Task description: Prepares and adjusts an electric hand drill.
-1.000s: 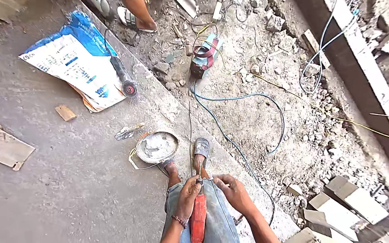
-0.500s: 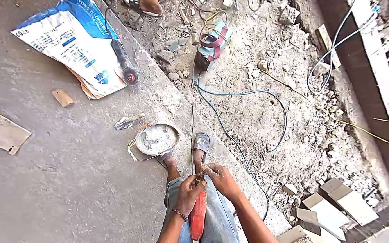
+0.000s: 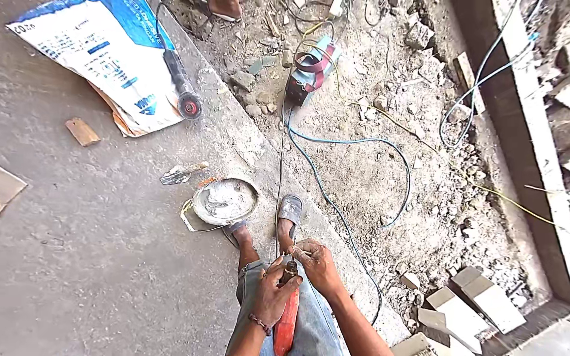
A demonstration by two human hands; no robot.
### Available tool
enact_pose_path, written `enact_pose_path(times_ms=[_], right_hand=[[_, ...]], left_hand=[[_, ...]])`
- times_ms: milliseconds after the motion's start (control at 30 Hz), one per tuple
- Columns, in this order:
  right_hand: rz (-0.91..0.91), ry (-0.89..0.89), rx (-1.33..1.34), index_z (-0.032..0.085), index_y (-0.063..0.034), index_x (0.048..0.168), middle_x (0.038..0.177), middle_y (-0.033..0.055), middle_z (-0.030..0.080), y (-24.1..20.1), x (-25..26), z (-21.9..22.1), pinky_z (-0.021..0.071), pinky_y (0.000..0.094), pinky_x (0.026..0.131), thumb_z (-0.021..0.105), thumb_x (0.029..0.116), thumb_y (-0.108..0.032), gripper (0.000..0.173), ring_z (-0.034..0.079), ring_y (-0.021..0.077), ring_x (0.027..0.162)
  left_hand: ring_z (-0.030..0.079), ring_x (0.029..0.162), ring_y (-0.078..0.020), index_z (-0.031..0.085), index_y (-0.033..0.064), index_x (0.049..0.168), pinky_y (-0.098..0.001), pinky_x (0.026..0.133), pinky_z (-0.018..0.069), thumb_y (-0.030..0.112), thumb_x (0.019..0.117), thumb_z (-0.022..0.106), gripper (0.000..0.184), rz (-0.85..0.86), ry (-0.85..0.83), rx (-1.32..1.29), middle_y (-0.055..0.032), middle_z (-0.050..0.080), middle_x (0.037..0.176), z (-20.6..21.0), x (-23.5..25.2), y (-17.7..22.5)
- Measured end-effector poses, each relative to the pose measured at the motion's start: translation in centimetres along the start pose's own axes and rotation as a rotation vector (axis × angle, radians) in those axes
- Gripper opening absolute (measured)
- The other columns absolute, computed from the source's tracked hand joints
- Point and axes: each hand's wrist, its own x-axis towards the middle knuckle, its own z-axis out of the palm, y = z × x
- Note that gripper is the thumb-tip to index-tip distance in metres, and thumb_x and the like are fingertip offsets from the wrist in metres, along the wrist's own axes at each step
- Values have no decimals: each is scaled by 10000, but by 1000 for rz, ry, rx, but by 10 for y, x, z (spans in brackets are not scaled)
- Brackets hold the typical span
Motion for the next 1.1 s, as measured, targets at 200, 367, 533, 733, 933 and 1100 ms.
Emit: enact_pose_path(times_ms=[200,367,533,733,933,1100], right_hand=[[51,-57,81,743,-95,1163,1065,30,750,5,-3,-14,582,343,916,583,1041,-370,341,704,120,1001],[68,-30,46,745,-109,1149,1055,30,737,6,-1,-10,585,343,890,595,1039,-364,316,702,133,976],[65,-27,102,740,-84,1111,977,36,741,5,-1,4,590,330,856,602,1036,-336,296,705,127,904],[55,-104,115,745,-84,1074,980,14,740,0,-11,3,570,297,855,623,1014,-365,312,693,93,918],[-30,-68,87,771,-85,1063,1075,28,756,5,-12,2,596,284,874,652,1011,-273,228,712,94,981],[-1,-48,110,738,-74,1062,1046,35,742,2,-3,2,602,308,855,662,1004,-287,233,709,114,968]], left_hand=[[679,1072,-117,721,64,1181,-380,1023,523,578,945,584,582,-49,27,-205,-30,743,1105,-5,6,7],[714,908,-146,733,19,1094,-318,859,591,271,1010,604,295,-96,122,-421,-72,748,974,-5,25,21],[689,919,-110,739,50,1045,-326,877,566,271,983,570,285,28,173,-242,-31,735,954,4,15,12],[666,959,-113,728,58,1006,-314,891,553,242,963,584,237,113,215,-236,-39,713,999,9,4,5],[648,1161,-178,748,46,1020,-375,1052,506,225,947,577,258,155,255,-226,-90,725,1138,13,10,1],[608,1243,-194,720,53,1185,-428,1118,459,532,985,561,543,176,222,-211,-84,697,1253,10,13,5]])
